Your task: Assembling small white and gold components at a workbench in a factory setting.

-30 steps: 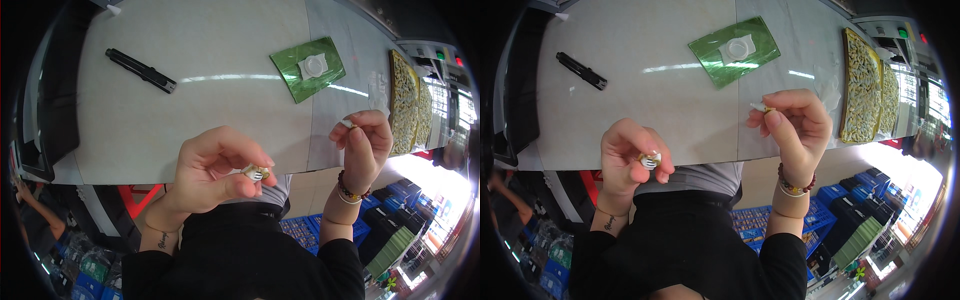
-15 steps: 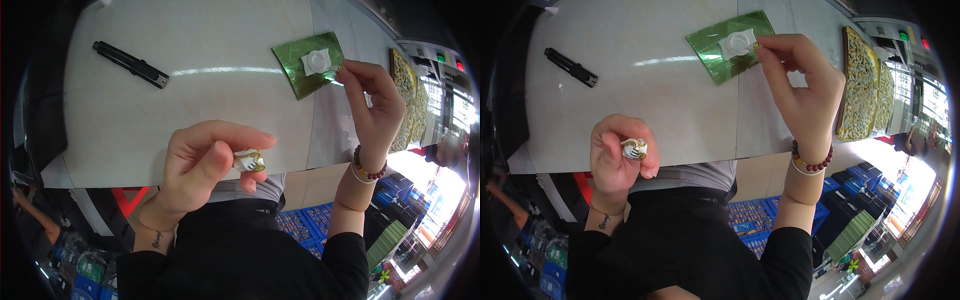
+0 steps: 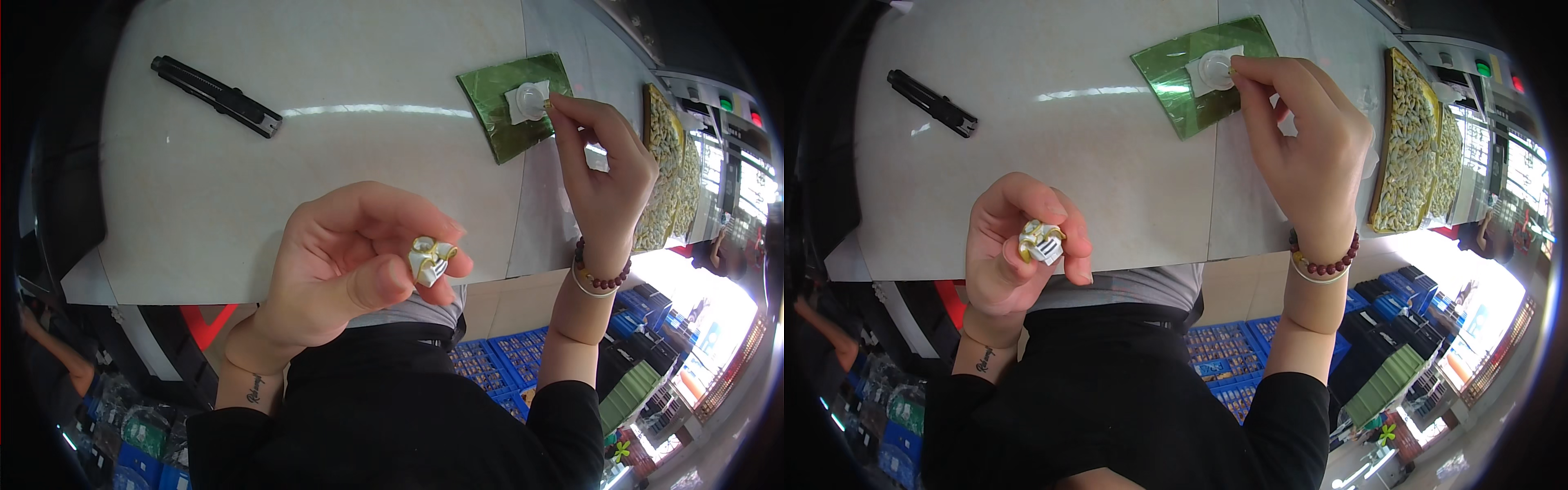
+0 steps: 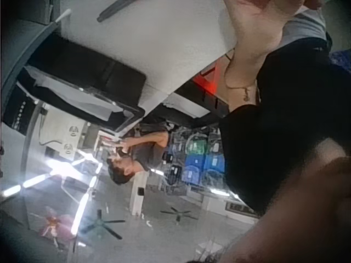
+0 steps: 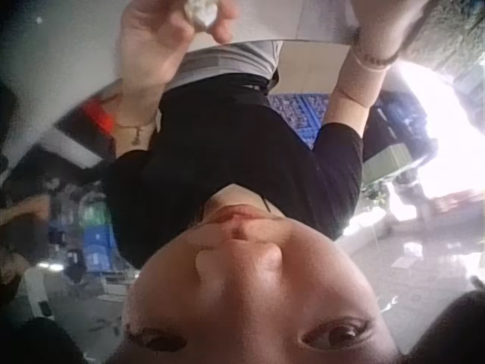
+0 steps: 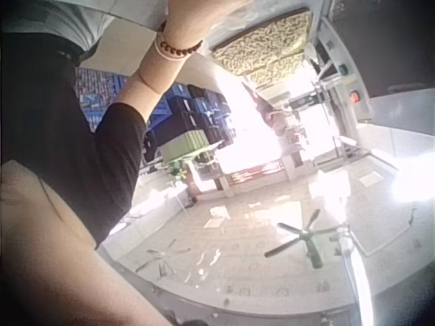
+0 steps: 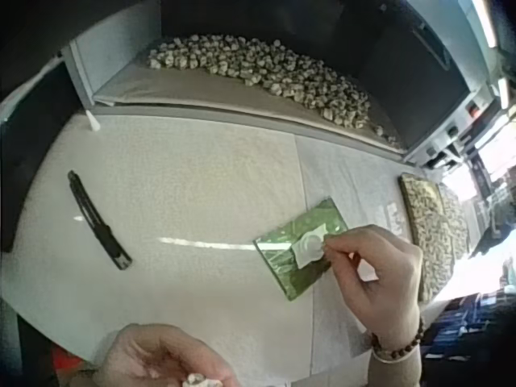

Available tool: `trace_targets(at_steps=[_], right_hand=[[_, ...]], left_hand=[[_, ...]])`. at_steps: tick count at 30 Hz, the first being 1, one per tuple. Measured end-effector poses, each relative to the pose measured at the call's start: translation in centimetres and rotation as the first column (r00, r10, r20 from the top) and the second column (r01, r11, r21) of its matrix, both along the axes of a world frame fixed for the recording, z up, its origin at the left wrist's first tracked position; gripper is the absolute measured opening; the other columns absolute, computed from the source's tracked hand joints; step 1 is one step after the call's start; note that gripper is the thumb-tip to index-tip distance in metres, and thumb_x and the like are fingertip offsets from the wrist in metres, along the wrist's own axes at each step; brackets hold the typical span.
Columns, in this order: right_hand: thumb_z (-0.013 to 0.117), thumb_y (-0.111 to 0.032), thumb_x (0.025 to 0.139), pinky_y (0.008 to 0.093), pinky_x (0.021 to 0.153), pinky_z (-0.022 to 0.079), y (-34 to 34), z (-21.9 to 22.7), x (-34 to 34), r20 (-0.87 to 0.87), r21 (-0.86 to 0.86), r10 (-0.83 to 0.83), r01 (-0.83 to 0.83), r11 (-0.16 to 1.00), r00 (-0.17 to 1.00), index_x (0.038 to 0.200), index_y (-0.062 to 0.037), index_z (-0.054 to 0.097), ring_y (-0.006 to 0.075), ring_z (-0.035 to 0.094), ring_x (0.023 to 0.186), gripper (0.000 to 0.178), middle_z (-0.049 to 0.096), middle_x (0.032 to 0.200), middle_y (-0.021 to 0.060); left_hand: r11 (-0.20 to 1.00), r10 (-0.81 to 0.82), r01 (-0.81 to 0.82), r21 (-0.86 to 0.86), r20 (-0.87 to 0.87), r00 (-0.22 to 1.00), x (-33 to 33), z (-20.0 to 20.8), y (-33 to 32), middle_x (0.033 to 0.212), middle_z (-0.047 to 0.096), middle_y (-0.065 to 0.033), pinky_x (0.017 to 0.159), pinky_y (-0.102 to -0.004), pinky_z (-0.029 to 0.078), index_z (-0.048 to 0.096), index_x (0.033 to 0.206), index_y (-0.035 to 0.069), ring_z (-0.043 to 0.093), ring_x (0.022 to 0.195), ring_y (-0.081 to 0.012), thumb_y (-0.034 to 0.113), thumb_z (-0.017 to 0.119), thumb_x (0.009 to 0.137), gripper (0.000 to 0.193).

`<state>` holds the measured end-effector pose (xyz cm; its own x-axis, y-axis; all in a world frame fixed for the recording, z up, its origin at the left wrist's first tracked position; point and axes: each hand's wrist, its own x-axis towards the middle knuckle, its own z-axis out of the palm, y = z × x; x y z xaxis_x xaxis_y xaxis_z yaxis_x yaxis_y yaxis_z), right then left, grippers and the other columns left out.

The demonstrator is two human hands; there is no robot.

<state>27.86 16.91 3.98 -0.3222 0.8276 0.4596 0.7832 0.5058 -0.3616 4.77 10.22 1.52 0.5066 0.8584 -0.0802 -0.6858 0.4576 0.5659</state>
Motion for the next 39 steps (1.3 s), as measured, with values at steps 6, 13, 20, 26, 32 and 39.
trace_targets(at_steps=[6, 13, 20, 26, 32, 39], right_hand=[[0.063, 0.005, 0.068, 0.0194, 0.048, 0.042, -1.1, 1.1, -1.0, -0.188, -0.025, 0.022, -0.027, 0.999, 0.982, 0.079, -0.0006, 0.063, 0.0123, 0.055, 0.054, 0.013, 0.062, 0.07, 0.0063], [0.057, 0.005, 0.074, 0.0234, 0.052, 0.046, -5.3, 3.5, -4.6, -0.385, -0.06, 0.266, -0.311, 0.949, 0.884, 0.095, -0.0007, 0.054, 0.0199, 0.059, 0.063, 0.022, 0.058, 0.073, 0.0123], [0.07, -0.003, 0.066, 0.022, 0.047, 0.046, -6.3, 3.4, -6.8, -0.408, -0.115, 0.105, -0.165, 0.979, 0.907, 0.085, -0.0093, 0.053, 0.0177, 0.061, 0.06, 0.026, 0.06, 0.073, 0.0085], [0.069, -0.005, 0.068, 0.0219, 0.047, 0.046, -6.3, 3.5, -6.8, -0.405, -0.124, 0.096, -0.158, 0.98, 0.909, 0.085, -0.0094, 0.054, 0.0174, 0.061, 0.06, 0.023, 0.06, 0.072, 0.0084], [0.069, -0.005, 0.068, 0.0222, 0.046, 0.046, -6.3, 3.4, -6.8, -0.418, -0.129, 0.093, -0.16, 0.979, 0.904, 0.084, -0.0091, 0.054, 0.0177, 0.06, 0.059, 0.022, 0.059, 0.07, 0.0082], [0.069, -0.002, 0.066, 0.022, 0.044, 0.043, -6.2, 3.1, -7.0, -0.416, -0.109, 0.127, -0.188, 0.976, 0.901, 0.079, -0.008, 0.054, 0.0173, 0.058, 0.055, 0.021, 0.058, 0.067, 0.0071]], left_hand=[[0.999, -0.019, 0.019, -0.036, 0.013, 1.0, -0.3, 0.2, 0.0, 0.086, 0.061, -0.0141, 0.071, -0.0251, 0.05, 0.051, 0.105, -0.003, 0.061, 0.074, -0.014, 0.02, 0.062, 0.079, 0.037], [0.995, -0.066, 0.068, -0.07, 0.037, 0.997, -0.3, 0.6, 0.2, 0.085, 0.061, -0.0113, 0.068, -0.0252, 0.051, 0.053, 0.103, -0.004, 0.06, 0.075, -0.013, 0.016, 0.062, 0.08, 0.032], [0.996, -0.054, 0.057, -0.063, 0.05, 0.997, -0.1, 0.5, 0.2, 0.086, 0.061, -0.0105, 0.068, -0.025, 0.051, 0.053, 0.102, -0.004, 0.06, 0.078, -0.0135, 0.015, 0.061, 0.081, 0.029], [0.994, -0.066, 0.072, -0.086, 0.075, 0.995, -0.1, 0.6, 0.2, 0.086, 0.061, -0.0102, 0.067, -0.0235, 0.05, 0.053, 0.101, -0.004, 0.06, 0.078, -0.0131, 0.013, 0.062, 0.08, 0.028], [0.993, -0.071, 0.079, -0.086, 0.093, 0.993, -0.2, 0.3, 0.1, 0.087, 0.061, -0.01, 0.068, -0.0229, 0.05, 0.054, 0.1, -0.004, 0.059, 0.078, -0.0125, 0.013, 0.062, 0.08, 0.028], [0.992, -0.046, 0.06, -0.111, 0.126, 0.991, -0.1, 0.3, 0.0, 0.086, 0.061, -0.0099, 0.068, -0.0219, 0.049, 0.054, 0.097, -0.004, 0.059, 0.077, -0.0109, 0.006, 0.062, 0.078, 0.023]])
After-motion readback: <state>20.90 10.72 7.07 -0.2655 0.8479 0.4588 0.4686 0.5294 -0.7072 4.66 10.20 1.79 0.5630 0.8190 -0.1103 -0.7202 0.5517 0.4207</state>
